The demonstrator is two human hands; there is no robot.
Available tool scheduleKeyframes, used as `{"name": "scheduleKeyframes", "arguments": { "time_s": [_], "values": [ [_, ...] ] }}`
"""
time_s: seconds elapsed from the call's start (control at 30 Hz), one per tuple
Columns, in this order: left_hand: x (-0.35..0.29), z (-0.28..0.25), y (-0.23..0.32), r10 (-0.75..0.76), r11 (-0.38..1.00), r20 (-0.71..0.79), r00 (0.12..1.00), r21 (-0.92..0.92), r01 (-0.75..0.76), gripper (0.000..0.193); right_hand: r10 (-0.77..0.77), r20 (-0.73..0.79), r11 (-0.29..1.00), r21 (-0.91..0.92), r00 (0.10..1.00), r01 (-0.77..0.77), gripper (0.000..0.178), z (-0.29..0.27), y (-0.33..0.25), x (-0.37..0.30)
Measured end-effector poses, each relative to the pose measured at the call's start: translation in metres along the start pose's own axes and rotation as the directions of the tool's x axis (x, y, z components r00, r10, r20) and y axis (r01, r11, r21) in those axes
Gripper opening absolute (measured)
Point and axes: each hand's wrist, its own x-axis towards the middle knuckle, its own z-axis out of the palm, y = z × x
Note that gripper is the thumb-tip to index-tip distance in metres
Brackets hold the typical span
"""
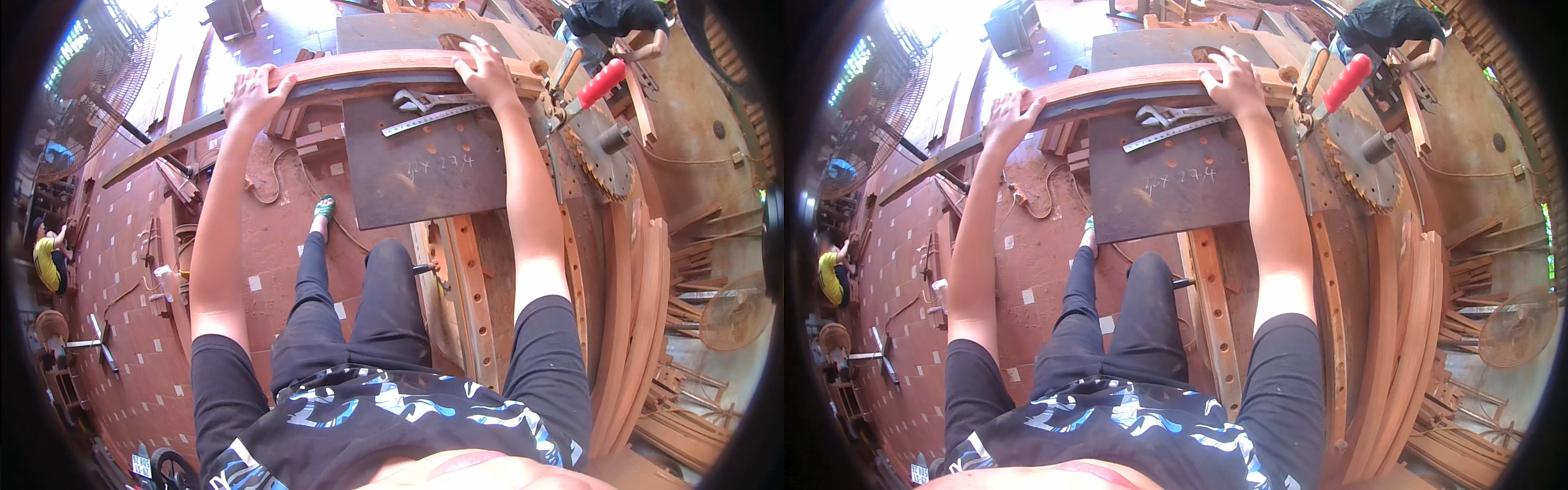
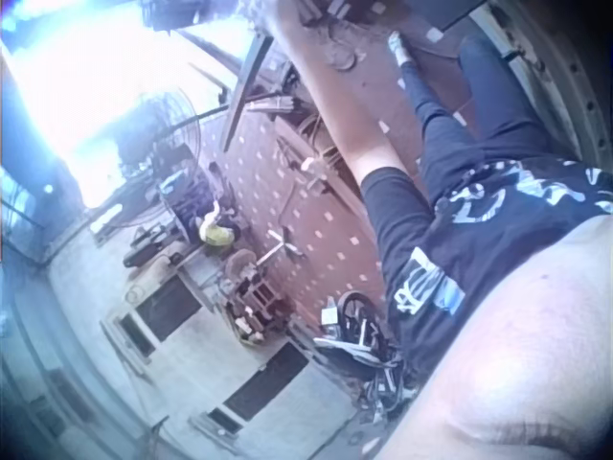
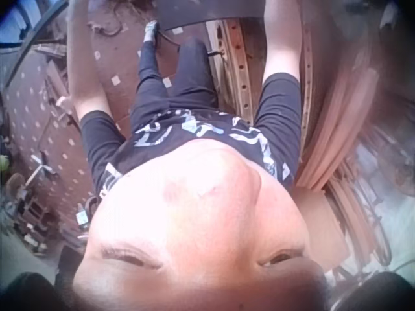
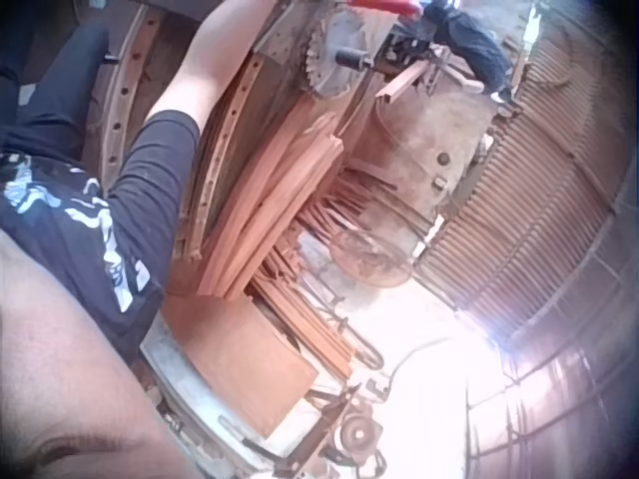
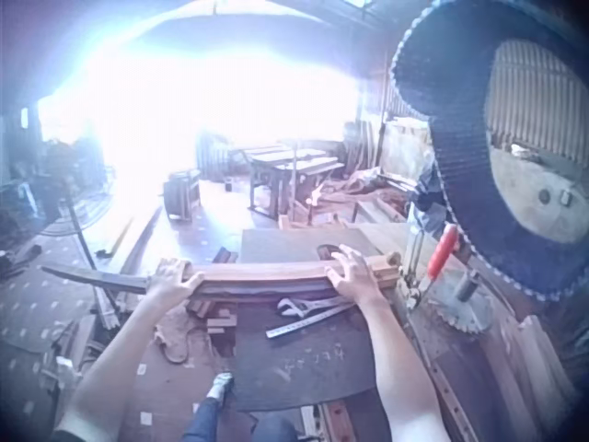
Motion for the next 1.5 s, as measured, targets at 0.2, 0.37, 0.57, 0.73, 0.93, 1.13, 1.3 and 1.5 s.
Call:
{"name": "scheduleKeyframes", "arguments": {
  "time_s": [0.2,0.37,0.57,0.73,0.93,1.13,1.3,1.5],
  "values": [
    [-0.009,-0.011,0.003,-0.037,0.999,0.009,0.999,0.032,0.037,0.072,0.031,0.119,0.999,-0.036,0.992,-0.027,0.059,-0.006,-0.007,0.005],
    [0.001,-0.01,-0.006,0.0,0.999,0.143,0.99,0.036,-0.006,0.081,-0.006,0.11,1.0,-0.03,0.994,0.009,0.051,-0.007,0.004,0.008],
    [0.049,-0.04,-0.018,0.148,0.969,0.539,0.829,-0.246,-0.013,0.089,-0.012,0.147,1.0,-0.003,0.989,0.012,0.049,-0.006,0.002,0.006],
    [0.081,-0.042,-0.025,0.138,0.987,0.716,0.684,-0.156,-0.037,0.089,-0.013,0.14,1.0,0.008,0.99,0.012,0.05,-0.007,-0.004,0.006],
    [0.098,-0.038,-0.025,0.166,0.985,0.802,0.574,-0.158,-0.064,0.092,-0.008,0.161,0.999,0.036,0.987,0.002,0.051,-0.013,-0.004,0.005],
    [0.096,-0.026,-0.044,0.224,0.946,0.699,0.68,-0.325,0.023,0.078,-0.092,0.064,0.996,0.002,0.994,0.092,0.059,-0.018,-0.004,0.005],
    [0.09,-0.038,-0.045,0.342,0.908,0.533,0.774,-0.399,-0.127,0.061,-0.13,0.052,0.991,-0.036,0.99,0.132,0.061,-0.022,-0.01,0.001],
    [0.072,-0.052,-0.039,0.466,0.868,0.218,0.857,-0.301,-0.395,0.058,-0.11,0.085,0.993,-0.042,0.99,0.113,0.059,-0.02,-0.011,0.003]
  ]
}}
